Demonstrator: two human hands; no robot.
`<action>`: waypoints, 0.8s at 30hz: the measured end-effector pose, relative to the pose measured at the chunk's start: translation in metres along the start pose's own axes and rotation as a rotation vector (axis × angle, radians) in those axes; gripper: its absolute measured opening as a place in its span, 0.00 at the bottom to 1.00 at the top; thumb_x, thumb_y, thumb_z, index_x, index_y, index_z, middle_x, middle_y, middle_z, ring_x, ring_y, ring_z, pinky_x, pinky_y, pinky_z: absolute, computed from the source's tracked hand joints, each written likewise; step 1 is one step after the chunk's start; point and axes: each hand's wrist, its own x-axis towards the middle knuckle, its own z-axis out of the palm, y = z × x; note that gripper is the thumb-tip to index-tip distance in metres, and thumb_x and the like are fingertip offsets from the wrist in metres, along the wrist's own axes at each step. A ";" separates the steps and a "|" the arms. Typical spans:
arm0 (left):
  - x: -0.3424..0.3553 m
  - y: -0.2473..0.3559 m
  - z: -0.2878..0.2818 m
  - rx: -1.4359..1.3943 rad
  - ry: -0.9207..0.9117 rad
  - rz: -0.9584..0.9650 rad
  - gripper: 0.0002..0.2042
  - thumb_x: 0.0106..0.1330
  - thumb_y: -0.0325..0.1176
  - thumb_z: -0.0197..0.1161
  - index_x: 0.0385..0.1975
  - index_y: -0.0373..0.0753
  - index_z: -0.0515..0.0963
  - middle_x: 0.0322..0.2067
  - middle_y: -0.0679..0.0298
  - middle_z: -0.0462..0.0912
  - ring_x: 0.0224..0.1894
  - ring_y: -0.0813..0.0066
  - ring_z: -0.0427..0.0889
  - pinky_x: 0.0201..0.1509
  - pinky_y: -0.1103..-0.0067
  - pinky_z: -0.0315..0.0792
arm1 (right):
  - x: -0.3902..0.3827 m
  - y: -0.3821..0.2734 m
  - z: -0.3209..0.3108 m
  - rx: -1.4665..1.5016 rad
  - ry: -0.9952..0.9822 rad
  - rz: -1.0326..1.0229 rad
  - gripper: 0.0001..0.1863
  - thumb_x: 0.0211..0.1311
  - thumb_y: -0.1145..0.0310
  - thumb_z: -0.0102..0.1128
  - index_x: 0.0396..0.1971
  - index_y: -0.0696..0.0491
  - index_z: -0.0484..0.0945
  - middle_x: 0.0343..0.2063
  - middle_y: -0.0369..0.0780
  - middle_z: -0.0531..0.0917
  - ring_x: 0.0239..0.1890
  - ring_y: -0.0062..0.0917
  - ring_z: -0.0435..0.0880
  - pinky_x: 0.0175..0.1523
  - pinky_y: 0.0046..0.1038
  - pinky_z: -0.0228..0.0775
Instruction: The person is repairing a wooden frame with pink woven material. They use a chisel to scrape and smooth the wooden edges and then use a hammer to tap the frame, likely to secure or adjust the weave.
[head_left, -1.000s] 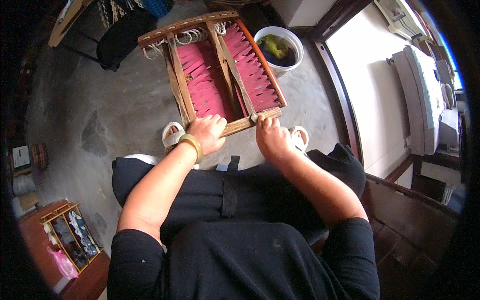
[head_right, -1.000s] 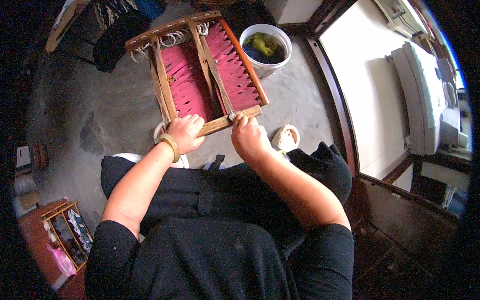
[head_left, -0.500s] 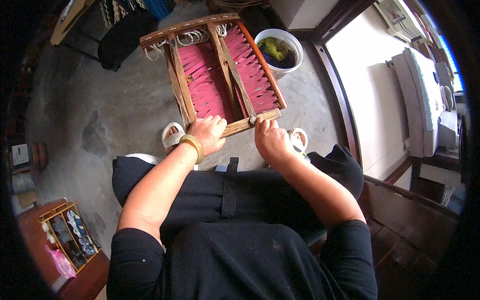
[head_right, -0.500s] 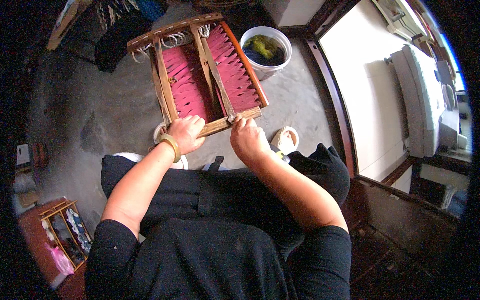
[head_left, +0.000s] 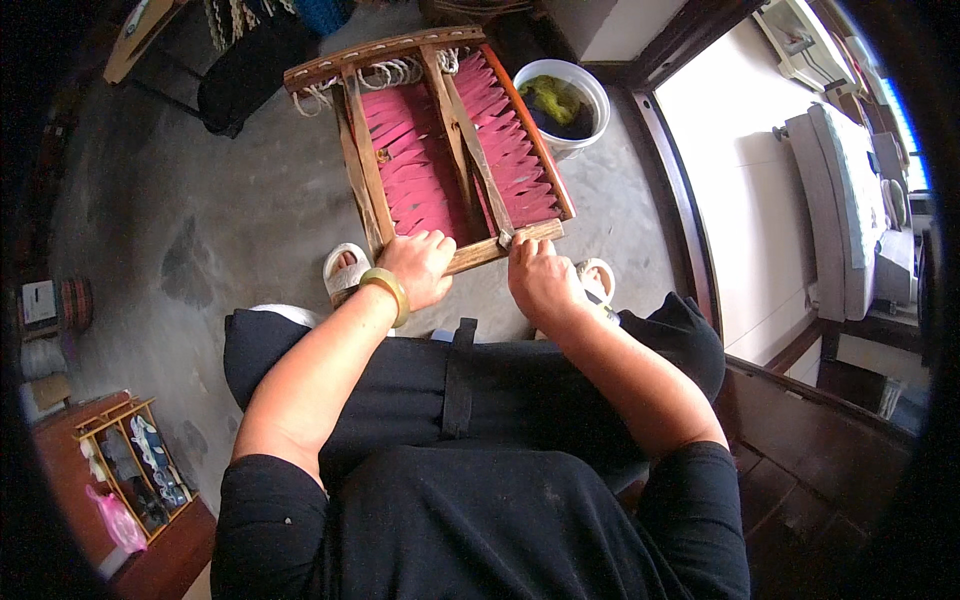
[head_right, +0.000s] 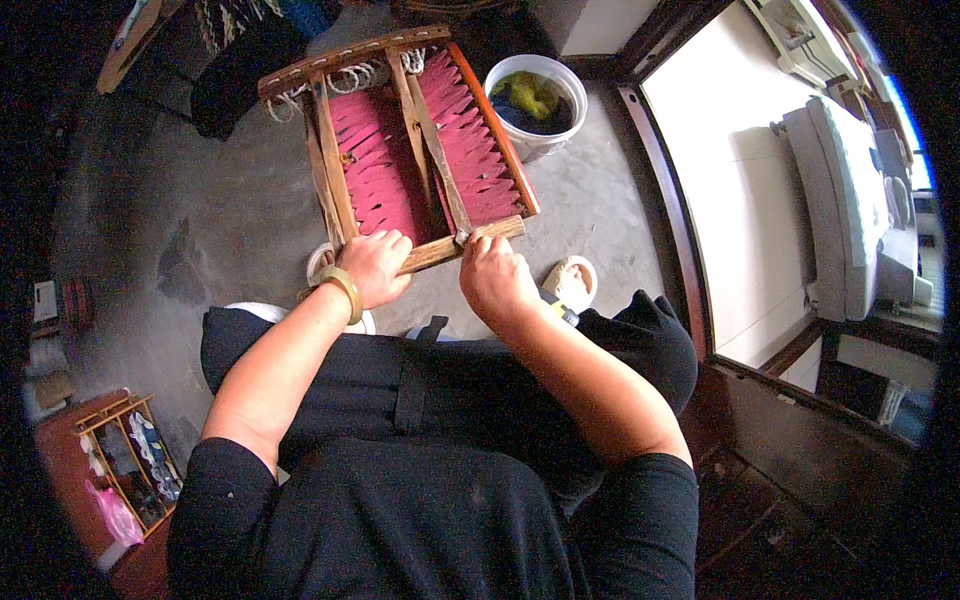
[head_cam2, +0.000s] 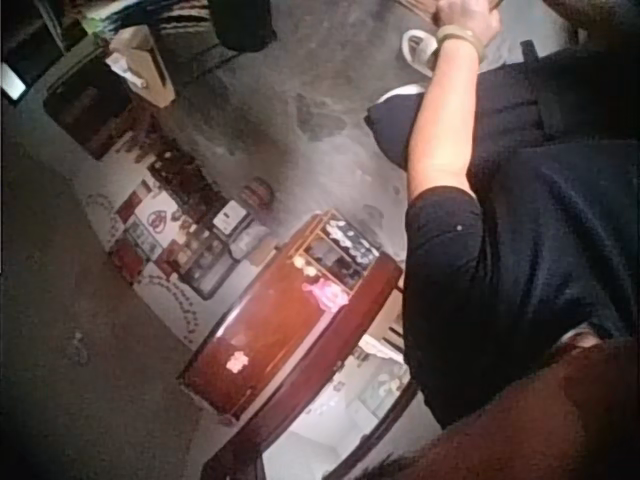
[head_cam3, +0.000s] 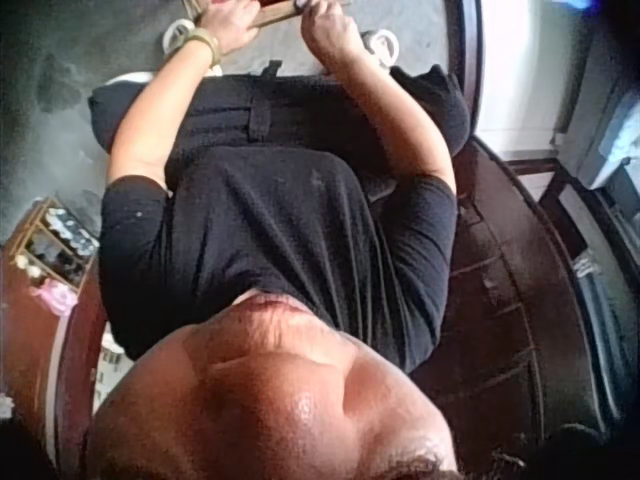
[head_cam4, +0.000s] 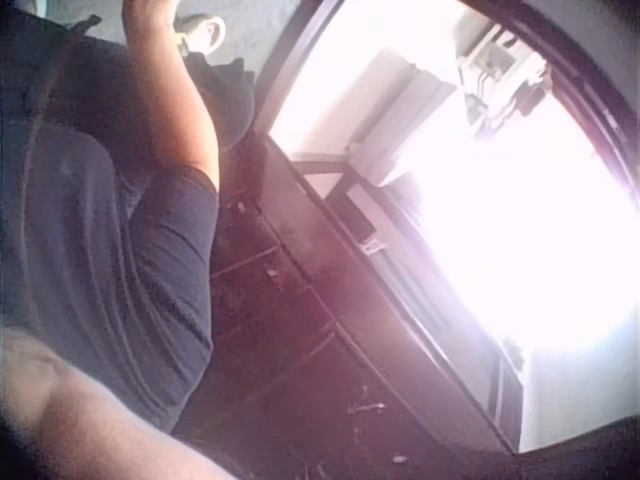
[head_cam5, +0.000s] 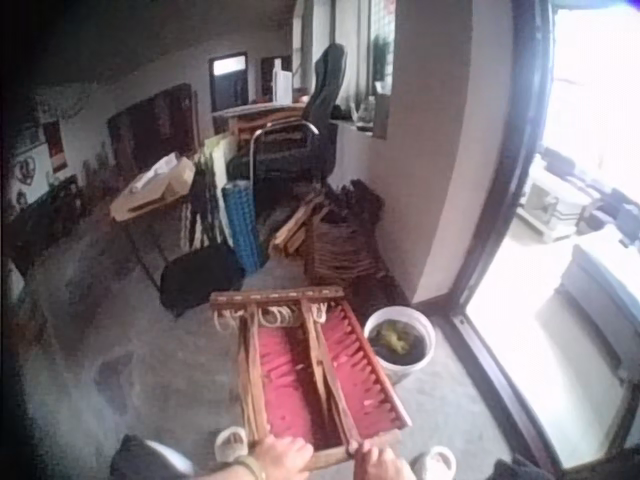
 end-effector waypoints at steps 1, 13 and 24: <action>0.000 0.000 0.000 0.002 -0.002 0.000 0.15 0.48 0.36 0.67 0.30 0.38 0.70 0.30 0.59 0.75 0.38 0.59 0.77 0.40 0.65 0.74 | 0.003 0.000 0.005 0.019 0.019 0.025 0.11 0.58 0.67 0.51 0.36 0.59 0.73 0.27 0.40 0.77 0.32 0.25 0.78 0.26 0.23 0.75; -0.001 0.000 0.000 -0.004 0.008 0.004 0.15 0.47 0.36 0.66 0.30 0.38 0.70 0.30 0.58 0.75 0.38 0.58 0.77 0.39 0.65 0.73 | 0.007 -0.001 0.002 0.002 0.044 -0.018 0.14 0.60 0.70 0.51 0.41 0.65 0.73 0.29 0.42 0.78 0.34 0.30 0.79 0.25 0.26 0.76; -0.001 0.001 -0.002 -0.010 -0.042 -0.025 0.15 0.47 0.36 0.68 0.32 0.38 0.72 0.33 0.59 0.77 0.41 0.60 0.78 0.42 0.67 0.74 | 0.016 0.000 0.000 0.061 -0.041 0.000 0.18 0.59 0.69 0.50 0.45 0.67 0.70 0.31 0.44 0.78 0.36 0.32 0.79 0.29 0.28 0.77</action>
